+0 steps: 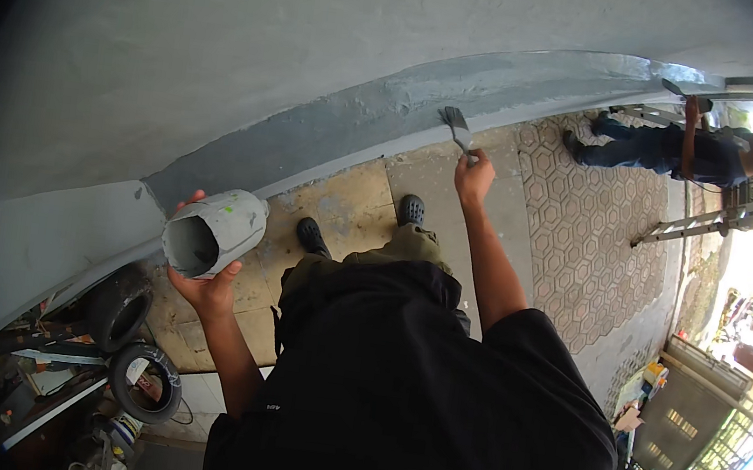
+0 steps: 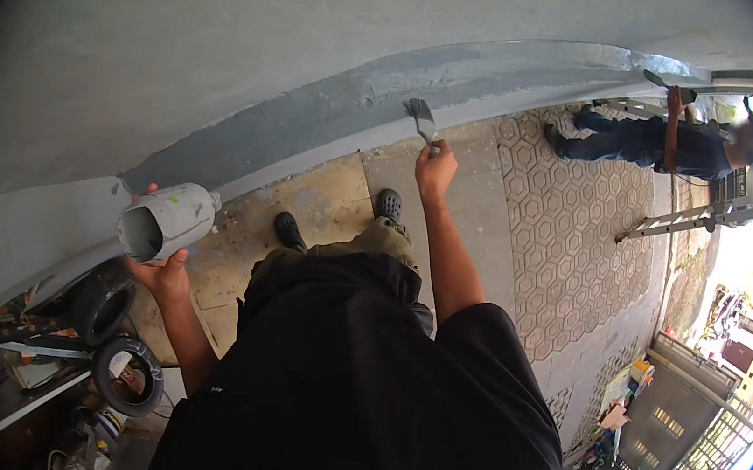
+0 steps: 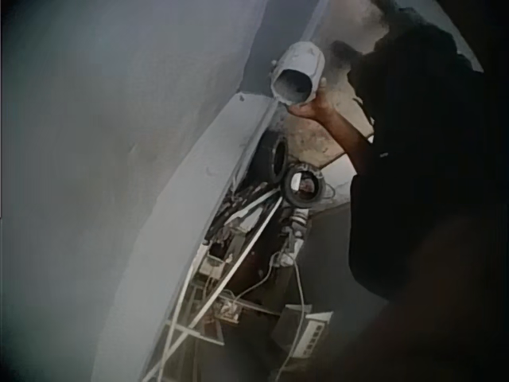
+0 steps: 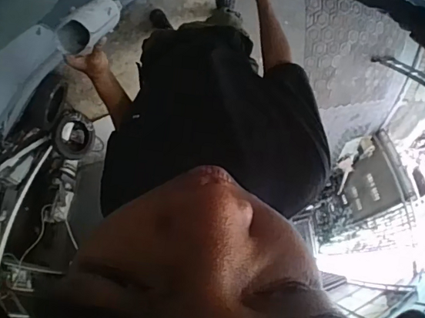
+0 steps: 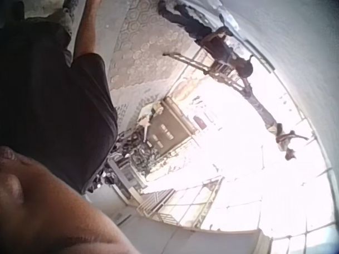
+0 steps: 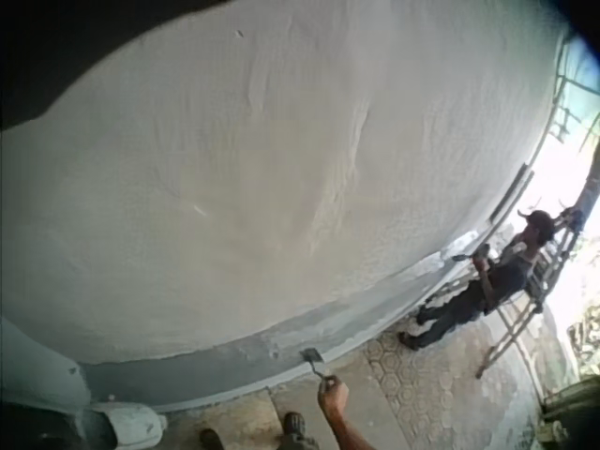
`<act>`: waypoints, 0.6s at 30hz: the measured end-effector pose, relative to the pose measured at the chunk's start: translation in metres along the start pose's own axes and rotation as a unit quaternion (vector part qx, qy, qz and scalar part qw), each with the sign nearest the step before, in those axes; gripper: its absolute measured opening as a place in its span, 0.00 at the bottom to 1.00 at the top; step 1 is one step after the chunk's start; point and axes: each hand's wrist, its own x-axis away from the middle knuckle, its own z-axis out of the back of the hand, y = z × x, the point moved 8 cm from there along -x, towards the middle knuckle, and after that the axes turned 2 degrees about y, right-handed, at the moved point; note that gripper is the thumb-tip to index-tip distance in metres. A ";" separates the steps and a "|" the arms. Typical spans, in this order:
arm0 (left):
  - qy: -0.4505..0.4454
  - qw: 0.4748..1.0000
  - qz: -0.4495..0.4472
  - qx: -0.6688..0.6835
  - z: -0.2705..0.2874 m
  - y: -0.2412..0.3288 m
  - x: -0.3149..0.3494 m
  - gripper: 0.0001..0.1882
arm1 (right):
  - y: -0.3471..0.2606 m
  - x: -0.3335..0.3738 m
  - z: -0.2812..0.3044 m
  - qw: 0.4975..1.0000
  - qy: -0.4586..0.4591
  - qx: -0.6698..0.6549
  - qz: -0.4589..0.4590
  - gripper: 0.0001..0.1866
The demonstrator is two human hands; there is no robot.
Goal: Painting a gray stripe on a wall with a brush and then stirring paint in a large bucket.
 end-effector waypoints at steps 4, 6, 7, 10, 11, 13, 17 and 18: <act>0.018 1.000 0.002 -0.002 -0.076 -0.008 0.010 0.58 | -0.019 -0.029 0.007 0.971 -0.086 -0.031 0.219 0.11; 0.017 1.000 -0.001 0.001 -0.114 -0.007 0.012 0.58 | 0.046 -0.081 0.031 0.998 -0.020 -0.059 -0.014 0.12; 0.014 1.000 0.001 0.009 -0.131 -0.007 0.013 0.58 | 0.049 -0.088 0.031 0.997 0.016 -0.076 0.023 0.11; 0.041 0.999 -0.007 -0.003 -0.165 -0.007 0.025 0.58 | 0.013 -0.062 0.016 0.966 -0.139 -0.057 0.210 0.11; 0.045 0.999 -0.005 -0.010 -0.172 -0.003 0.033 0.58 | 0.022 -0.074 0.016 0.965 -0.161 -0.057 0.200 0.11; 0.053 0.998 -0.010 -0.019 -0.185 -0.001 0.039 0.57 | 0.045 -0.111 0.032 0.986 -0.110 -0.069 0.108 0.11; 0.065 0.997 -0.007 -0.041 -0.200 0.000 0.049 0.57 | 0.001 -0.085 0.035 0.979 -0.116 -0.114 0.120 0.10; 0.075 0.996 -0.006 -0.042 -0.201 0.002 0.052 0.57 | -0.029 -0.063 0.026 0.945 -0.172 -0.142 0.240 0.09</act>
